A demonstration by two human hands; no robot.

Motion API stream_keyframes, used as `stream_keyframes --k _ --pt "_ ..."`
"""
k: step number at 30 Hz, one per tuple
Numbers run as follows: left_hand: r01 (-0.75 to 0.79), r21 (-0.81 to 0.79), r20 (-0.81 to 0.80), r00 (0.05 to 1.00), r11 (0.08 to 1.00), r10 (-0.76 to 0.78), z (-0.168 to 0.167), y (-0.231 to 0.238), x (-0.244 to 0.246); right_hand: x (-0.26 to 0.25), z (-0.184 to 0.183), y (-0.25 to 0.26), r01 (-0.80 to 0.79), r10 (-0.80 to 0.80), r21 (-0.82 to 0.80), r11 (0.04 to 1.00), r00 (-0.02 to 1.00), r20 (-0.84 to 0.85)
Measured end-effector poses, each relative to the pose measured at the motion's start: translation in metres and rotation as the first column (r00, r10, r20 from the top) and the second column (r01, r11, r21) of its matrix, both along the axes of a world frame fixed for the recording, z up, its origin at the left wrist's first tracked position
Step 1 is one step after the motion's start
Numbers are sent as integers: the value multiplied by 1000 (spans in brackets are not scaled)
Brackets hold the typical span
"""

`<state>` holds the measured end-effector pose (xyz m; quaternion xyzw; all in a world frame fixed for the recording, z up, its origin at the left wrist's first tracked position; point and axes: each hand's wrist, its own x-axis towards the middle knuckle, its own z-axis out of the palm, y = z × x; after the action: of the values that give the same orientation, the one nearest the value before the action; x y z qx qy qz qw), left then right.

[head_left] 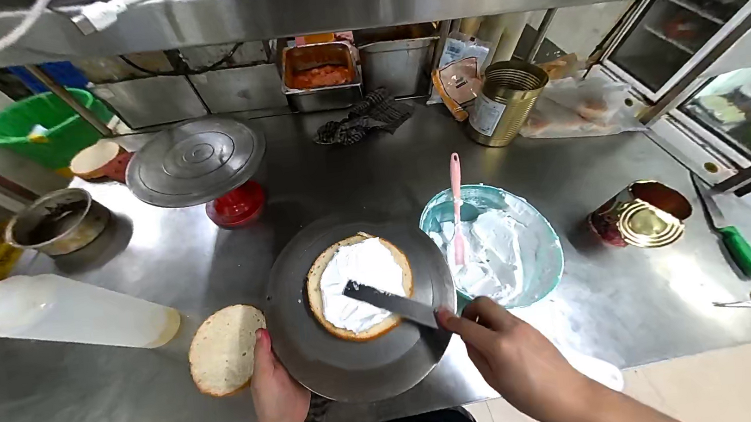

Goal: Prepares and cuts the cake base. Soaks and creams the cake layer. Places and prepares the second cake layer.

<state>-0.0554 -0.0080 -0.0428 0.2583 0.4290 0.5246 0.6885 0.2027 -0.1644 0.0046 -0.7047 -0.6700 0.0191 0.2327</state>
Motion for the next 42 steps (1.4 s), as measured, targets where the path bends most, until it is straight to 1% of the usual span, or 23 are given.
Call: stream_keyframes --k 2,3,5,6,7,9,11,14,15,16,18,20,23,25,27,29,31,33,35,37,39,40,42 --pt "1 -1 -61 998 1000 -1 0 -1 2 11 -4 9 50 -57 70 996 993 104" --pt "0 4 -112 994 1000 0 -2 -5 2 16 -2 10 89 -90 15 996 994 70" --pt "48 41 -148 988 998 -41 -12 -18 -3 16 11 5 80 -98 -154 985 989 -112" --pt "87 73 -116 990 993 -79 -19 -27 -7 10 14 1 41 -75 -181 983 980 -182" --pt "147 109 -64 988 983 -141 -26 -36 -13 3 13 -3 15 -43 -151 988 983 -181" --pt "318 175 -6 947 932 -322 -35 -52 -23 0 0 -3 34 -35 28 999 999 18" --pt "437 215 -26 896 873 -442 -38 -60 -28 9 -5 2 84 -89 63 994 994 70" --pt "298 108 -58 954 948 -293 -37 -57 -23 6 7 -3 61 -83 -129 990 981 -173" --pt "235 71 -66 971 969 -230 -34 -52 -20 1 7 -6 29 -58 -139 990 977 -204" --pt "188 51 -63 981 981 -185 -30 -47 -17 -2 3 -7 19 -34 -96 995 986 -161" --pt "137 64 -19 991 989 -136 -25 -40 -15 2 -6 -1 54 -56 47 997 998 24" --pt "131 102 14 991 986 -133 -25 -36 -19 10 -6 3 111 -112 28 993 993 43" --pt "115 97 -3 993 989 -116 -22 -30 -20 -2 5 -7 30 -52 -125 992 983 -175" --pt "102 60 -27 995 993 -101 -21 -28 -19 -6 -4 -9 15 -15 2 1000 999 -29" --pt "96 39 -28 995 995 -95 -22 -28 -18 5 -10 -4 80 -87 88 993 993 82" --pt "102 45 -14 995 994 -101 -23 -30 -19 9 -6 -4 120 -120 5 993 993 -11" --pt "101 44 -4 995 994 -101 -24 -29 -19 -1 1 -11 34 -48 -84 996 986 -161" --pt "108 22 -41 993 994 -107 -20 -22 -19 -5 -6 -10 -1 1 16 1000 1000 -15" --pt "122 7 -63 991 992 -122 -11 -10 -17 6 -11 -1 53 -64 93 994 991 115" --pt "158 -1 -94 983 987 -158 -1 3 -17 13 -6 2 103 -102 -5 995 994 33" --pt "173 -12 -119 978 985 -173 6 19 -16 7 3 -1 25 -39 -103 994 990 -138" --pt "184 -14 -120 975 983 -185 8 28 -16 3 3 -4 -10 -2 -89 996 991 -134" --pt "228 -13 -156 961 974 -228 9 45 -13 7 -3 0 4 -7 54 999 999 53"
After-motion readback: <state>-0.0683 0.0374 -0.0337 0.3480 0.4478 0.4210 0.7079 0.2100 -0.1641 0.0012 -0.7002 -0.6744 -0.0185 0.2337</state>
